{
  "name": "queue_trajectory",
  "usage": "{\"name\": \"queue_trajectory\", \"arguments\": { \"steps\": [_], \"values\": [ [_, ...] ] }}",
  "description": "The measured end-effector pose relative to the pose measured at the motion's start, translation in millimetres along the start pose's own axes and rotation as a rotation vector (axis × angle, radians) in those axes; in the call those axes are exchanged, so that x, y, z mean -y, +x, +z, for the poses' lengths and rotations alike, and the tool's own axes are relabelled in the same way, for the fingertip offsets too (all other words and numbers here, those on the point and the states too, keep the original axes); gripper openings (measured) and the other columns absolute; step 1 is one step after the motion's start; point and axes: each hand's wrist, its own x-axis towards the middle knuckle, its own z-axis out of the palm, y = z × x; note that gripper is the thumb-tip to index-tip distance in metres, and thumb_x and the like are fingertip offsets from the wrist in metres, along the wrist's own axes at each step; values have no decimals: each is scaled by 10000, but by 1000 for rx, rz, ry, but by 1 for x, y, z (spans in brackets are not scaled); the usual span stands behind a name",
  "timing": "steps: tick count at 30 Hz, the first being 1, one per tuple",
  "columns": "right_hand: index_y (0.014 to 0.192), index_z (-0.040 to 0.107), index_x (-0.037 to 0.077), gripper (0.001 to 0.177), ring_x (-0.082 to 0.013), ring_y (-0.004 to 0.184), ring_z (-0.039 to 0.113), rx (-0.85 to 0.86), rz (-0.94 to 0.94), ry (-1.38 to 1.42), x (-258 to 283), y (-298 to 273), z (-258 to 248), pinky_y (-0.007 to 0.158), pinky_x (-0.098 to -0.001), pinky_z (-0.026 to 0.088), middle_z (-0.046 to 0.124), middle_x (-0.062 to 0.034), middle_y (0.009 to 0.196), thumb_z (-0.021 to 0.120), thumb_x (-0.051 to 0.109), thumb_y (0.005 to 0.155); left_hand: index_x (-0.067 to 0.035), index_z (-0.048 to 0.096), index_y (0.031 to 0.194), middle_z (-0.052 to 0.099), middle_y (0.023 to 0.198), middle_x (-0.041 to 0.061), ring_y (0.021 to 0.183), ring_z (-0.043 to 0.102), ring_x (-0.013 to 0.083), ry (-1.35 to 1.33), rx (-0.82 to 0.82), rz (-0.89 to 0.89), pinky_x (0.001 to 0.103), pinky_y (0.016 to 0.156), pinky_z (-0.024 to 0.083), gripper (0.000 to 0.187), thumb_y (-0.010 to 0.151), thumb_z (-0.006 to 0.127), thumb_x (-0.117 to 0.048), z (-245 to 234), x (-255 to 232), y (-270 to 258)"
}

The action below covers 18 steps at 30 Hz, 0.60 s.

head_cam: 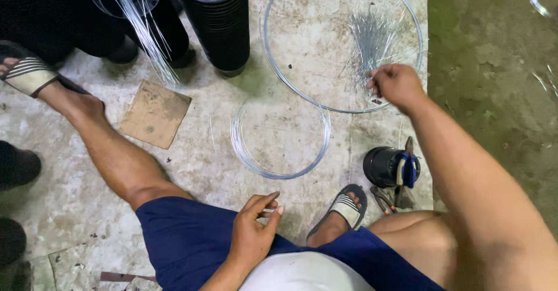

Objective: The person sits on the floor and uses pliers to cut thin metal wire into short pieces. They repeatedly pick up wire, cut it, and place the cut pieces into a nearby glass bowl.

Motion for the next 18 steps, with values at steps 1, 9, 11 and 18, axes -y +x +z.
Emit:
{"name": "queue_trajectory", "arguments": {
  "steps": [1,9,11,18],
  "values": [
    [1137,706,-72,274,-136,659,634,-59,39,-18,1,23,-13,593,-295,529,734,-94,890,626,170,1037,-65,730,1205,713,1006,61,836,718,155,-29,18,17,277,692,586,348,858,741,-86,-1,-5,-1],
    [1244,674,-49,457,-261,759,743,-103,57,-469,-8,11,-30,688,-375,555,745,-193,927,748,319,983,-18,715,1224,704,1086,75,965,701,134,-264,324,209,267,846,578,330,896,722,-47,-15,-63,-18],
    [1214,736,4,404,-282,772,740,46,-61,-731,11,-18,-27,765,-385,547,753,-179,938,756,327,971,-11,705,1226,708,1086,69,970,702,132,-283,374,267,267,865,575,314,915,722,-52,-17,-72,-15],
    [1096,723,54,248,-153,726,593,313,-203,3,112,-153,-26,631,-319,500,684,-77,839,703,201,898,-18,681,1275,702,1006,30,931,677,100,-417,322,78,262,864,564,337,945,696,-83,10,-36,25]
  ]
}}
